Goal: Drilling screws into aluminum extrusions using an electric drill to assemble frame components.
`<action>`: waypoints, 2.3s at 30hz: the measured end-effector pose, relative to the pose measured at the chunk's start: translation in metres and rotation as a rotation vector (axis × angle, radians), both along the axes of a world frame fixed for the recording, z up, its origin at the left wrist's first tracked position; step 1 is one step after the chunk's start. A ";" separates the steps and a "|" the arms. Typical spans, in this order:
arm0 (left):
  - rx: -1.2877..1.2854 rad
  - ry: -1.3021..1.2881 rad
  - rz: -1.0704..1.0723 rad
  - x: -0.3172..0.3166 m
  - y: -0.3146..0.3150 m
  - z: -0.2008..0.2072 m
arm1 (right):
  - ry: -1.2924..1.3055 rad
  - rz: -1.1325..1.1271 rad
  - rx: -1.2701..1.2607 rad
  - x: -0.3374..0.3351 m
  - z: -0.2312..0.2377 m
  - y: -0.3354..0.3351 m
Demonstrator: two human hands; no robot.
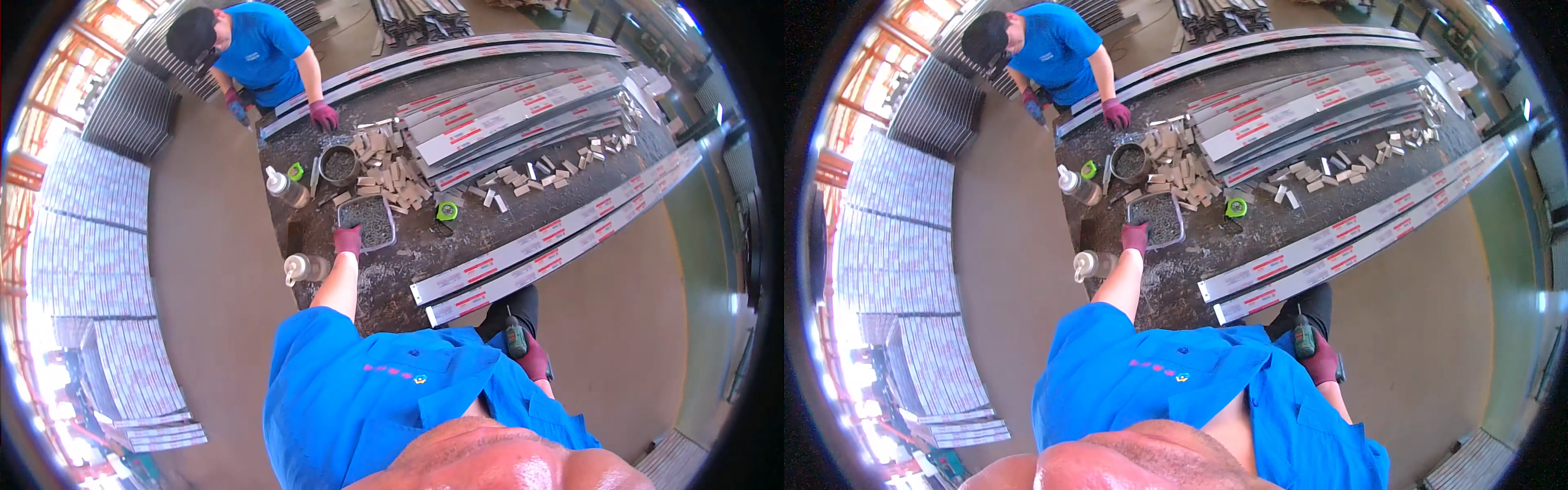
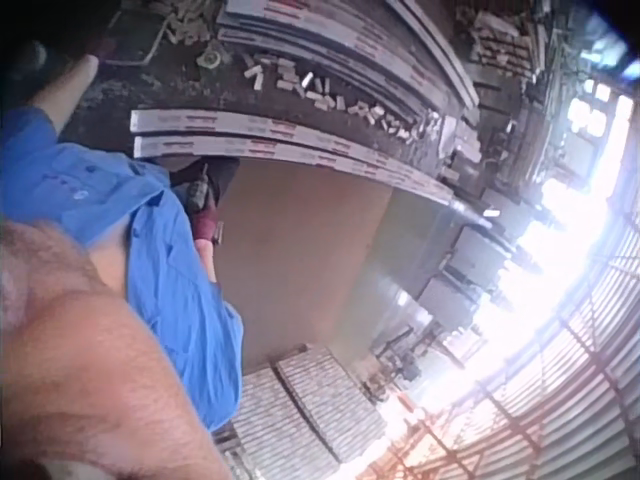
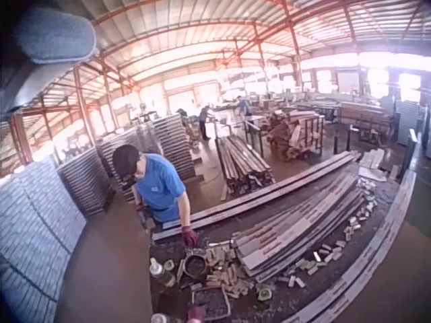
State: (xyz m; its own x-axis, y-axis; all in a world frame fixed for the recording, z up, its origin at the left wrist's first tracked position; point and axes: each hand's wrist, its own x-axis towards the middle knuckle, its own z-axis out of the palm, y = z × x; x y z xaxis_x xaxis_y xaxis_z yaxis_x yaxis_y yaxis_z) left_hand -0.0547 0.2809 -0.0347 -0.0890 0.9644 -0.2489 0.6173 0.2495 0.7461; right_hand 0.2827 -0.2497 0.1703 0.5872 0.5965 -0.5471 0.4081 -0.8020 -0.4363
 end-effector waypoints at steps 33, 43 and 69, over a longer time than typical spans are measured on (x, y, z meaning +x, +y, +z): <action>-0.266 -0.934 0.221 -0.004 -0.055 0.069 | 0.142 0.028 0.253 0.005 -0.038 -0.026; -0.666 -1.202 -0.143 0.036 -0.208 0.125 | 0.172 0.378 0.374 0.001 0.061 0.062; -0.682 -1.312 -0.058 0.024 -0.290 0.179 | 0.674 0.481 0.338 -0.040 0.100 0.111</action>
